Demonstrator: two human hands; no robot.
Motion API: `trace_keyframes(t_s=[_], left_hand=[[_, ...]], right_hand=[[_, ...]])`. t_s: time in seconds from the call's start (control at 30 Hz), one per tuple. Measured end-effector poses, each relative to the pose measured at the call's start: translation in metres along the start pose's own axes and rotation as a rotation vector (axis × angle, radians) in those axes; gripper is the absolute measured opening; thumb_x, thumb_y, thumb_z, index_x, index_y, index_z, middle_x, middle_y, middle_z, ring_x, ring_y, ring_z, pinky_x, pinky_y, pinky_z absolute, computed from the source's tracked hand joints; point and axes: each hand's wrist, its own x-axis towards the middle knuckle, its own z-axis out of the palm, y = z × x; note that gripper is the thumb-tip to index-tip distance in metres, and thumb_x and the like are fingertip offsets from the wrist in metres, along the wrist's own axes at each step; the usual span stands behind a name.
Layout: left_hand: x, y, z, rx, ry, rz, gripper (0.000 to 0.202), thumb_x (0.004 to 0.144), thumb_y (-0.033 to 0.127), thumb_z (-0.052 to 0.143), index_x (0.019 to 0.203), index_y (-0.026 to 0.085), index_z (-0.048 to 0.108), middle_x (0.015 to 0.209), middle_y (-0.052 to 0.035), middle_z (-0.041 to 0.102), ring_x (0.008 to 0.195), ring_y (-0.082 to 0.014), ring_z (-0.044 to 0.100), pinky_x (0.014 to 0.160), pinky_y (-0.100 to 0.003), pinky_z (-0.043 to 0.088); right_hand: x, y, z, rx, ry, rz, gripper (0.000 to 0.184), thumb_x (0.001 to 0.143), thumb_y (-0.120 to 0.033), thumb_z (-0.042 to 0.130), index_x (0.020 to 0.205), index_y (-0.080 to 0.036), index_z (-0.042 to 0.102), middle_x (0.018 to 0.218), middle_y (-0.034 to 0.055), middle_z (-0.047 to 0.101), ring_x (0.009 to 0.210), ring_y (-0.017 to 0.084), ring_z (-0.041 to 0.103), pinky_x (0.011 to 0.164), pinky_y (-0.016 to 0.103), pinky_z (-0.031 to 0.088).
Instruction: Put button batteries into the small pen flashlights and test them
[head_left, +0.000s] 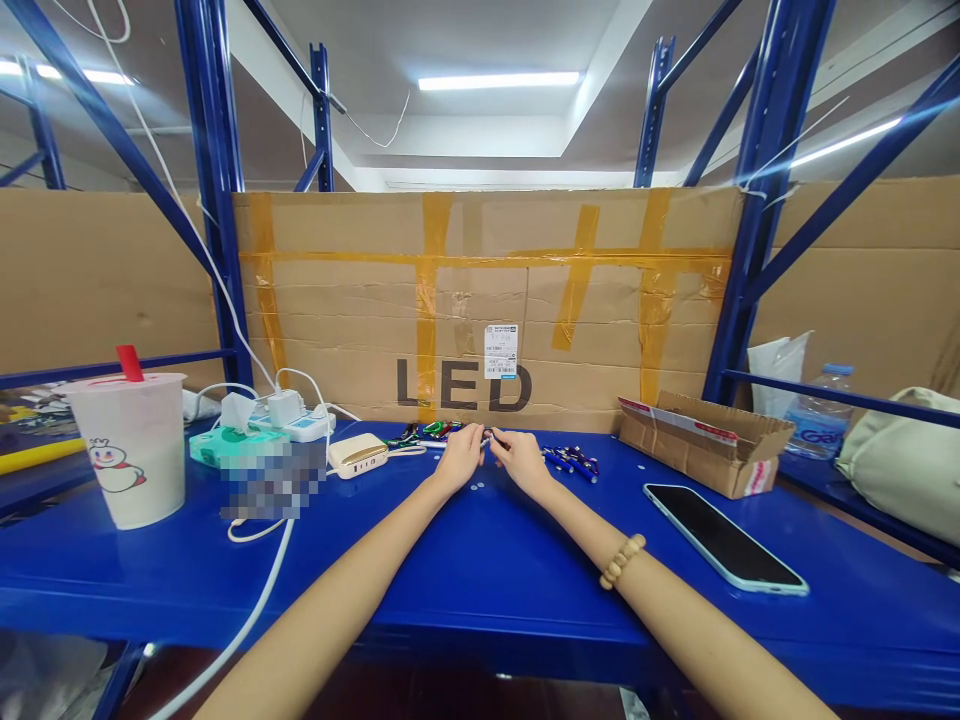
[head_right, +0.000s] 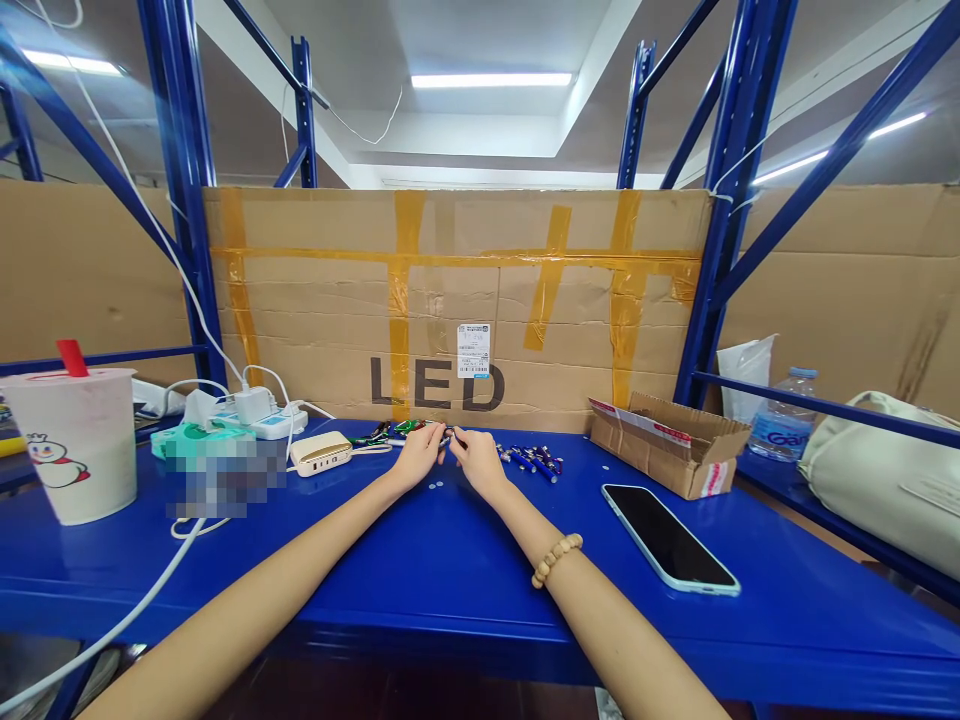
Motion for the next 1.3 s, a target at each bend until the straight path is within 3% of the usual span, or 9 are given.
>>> trace_keyframes(t_s=[0.17,0.3,0.43,0.6,0.8,0.93,1.03,1.13,1.3], left_hand=[[-0.004,0.001,0.003,-0.073,-0.022,-0.085,0.018,0.085,0.020,0.031,0.100,0.015,0.039,0.041,0.0078,0.046,0.044,-0.0121,0.048,0.056,-0.024,0.037],[-0.008,0.003,0.007,-0.086,-0.117,-0.138,0.017,0.085,0.018,0.030,0.099,0.016,0.038,0.042,0.0087,0.044,0.044,-0.0106,0.046,0.055,-0.023,0.036],[-0.008,0.003,0.009,-0.087,-0.173,-0.192,0.016,0.086,0.020,0.029,0.097,0.018,0.041,0.048,0.0072,0.046,0.047,-0.0100,0.044,0.054,-0.022,0.033],[-0.005,-0.003,0.006,-0.107,-0.105,-0.271,0.014,0.086,0.023,0.033,0.091,0.018,0.044,0.055,0.0051,0.046,0.054,-0.0100,0.046,0.054,-0.021,0.033],[-0.003,-0.001,0.003,-0.277,-0.077,-0.349,0.011,0.087,0.027,0.033,0.092,0.019,0.038,0.056,0.0083,0.040,0.036,-0.0044,0.035,0.041,-0.018,0.029],[-0.004,0.003,0.005,-0.371,-0.044,-0.319,0.012,0.086,0.029,0.037,0.093,0.020,0.038,0.058,0.0074,0.045,0.035,-0.0022,0.032,0.040,-0.015,0.027],[-0.003,0.004,0.006,-0.462,-0.083,-0.310,0.011,0.087,0.024,0.033,0.096,0.019,0.037,0.057,0.0068,0.047,0.036,-0.0019,0.031,0.040,-0.014,0.024],[-0.004,0.006,0.007,-0.497,-0.119,-0.333,0.009,0.088,0.022,0.030,0.093,0.019,0.036,0.051,0.0082,0.042,0.036,-0.0026,0.029,0.040,-0.013,0.022],[-0.007,0.020,0.006,-0.482,-0.148,-0.399,0.011,0.087,0.029,0.030,0.092,0.020,0.036,0.048,0.0101,0.034,0.034,-0.0030,0.026,0.038,-0.014,0.019]], right_hand=[[0.000,0.003,-0.002,0.036,0.043,0.017,0.029,0.083,-0.025,0.036,0.080,-0.015,0.063,0.057,0.0033,0.063,0.048,0.013,0.055,0.053,0.021,0.039],[0.000,0.002,-0.008,0.004,0.031,0.073,0.028,0.084,-0.023,0.036,0.078,-0.015,0.063,0.061,0.0036,0.064,0.048,0.012,0.057,0.055,0.021,0.040],[-0.001,0.009,-0.023,-0.215,-0.037,0.253,0.027,0.085,-0.021,0.038,0.082,-0.017,0.064,0.074,0.0058,0.067,0.053,0.012,0.059,0.055,0.022,0.040],[-0.003,0.026,-0.034,-0.507,-0.071,0.448,0.025,0.080,-0.013,0.045,0.091,-0.019,0.066,0.094,0.0126,0.066,0.084,0.022,0.062,0.066,0.028,0.042],[-0.005,0.022,-0.034,-0.501,-0.033,0.439,0.028,0.080,-0.014,0.044,0.097,-0.017,0.066,0.105,0.0152,0.060,0.099,0.026,0.055,0.075,0.032,0.041],[-0.001,0.011,-0.026,-0.269,0.075,0.304,0.036,0.086,-0.033,0.037,0.086,-0.018,0.069,0.093,0.0117,0.064,0.089,0.022,0.057,0.071,0.029,0.042],[0.001,0.005,-0.014,0.078,0.013,0.254,0.040,0.084,-0.042,0.038,0.082,-0.017,0.069,0.080,0.0068,0.066,0.075,0.018,0.059,0.059,0.023,0.044],[0.000,0.002,-0.005,0.376,-0.018,0.328,0.032,0.079,-0.038,0.048,0.090,-0.016,0.068,0.078,0.0050,0.067,0.066,0.015,0.058,0.047,0.020,0.042],[-0.001,-0.002,-0.003,0.638,0.025,0.452,0.037,0.073,-0.045,0.054,0.091,-0.016,0.068,0.084,0.0057,0.066,0.062,0.011,0.056,0.042,0.017,0.040]])
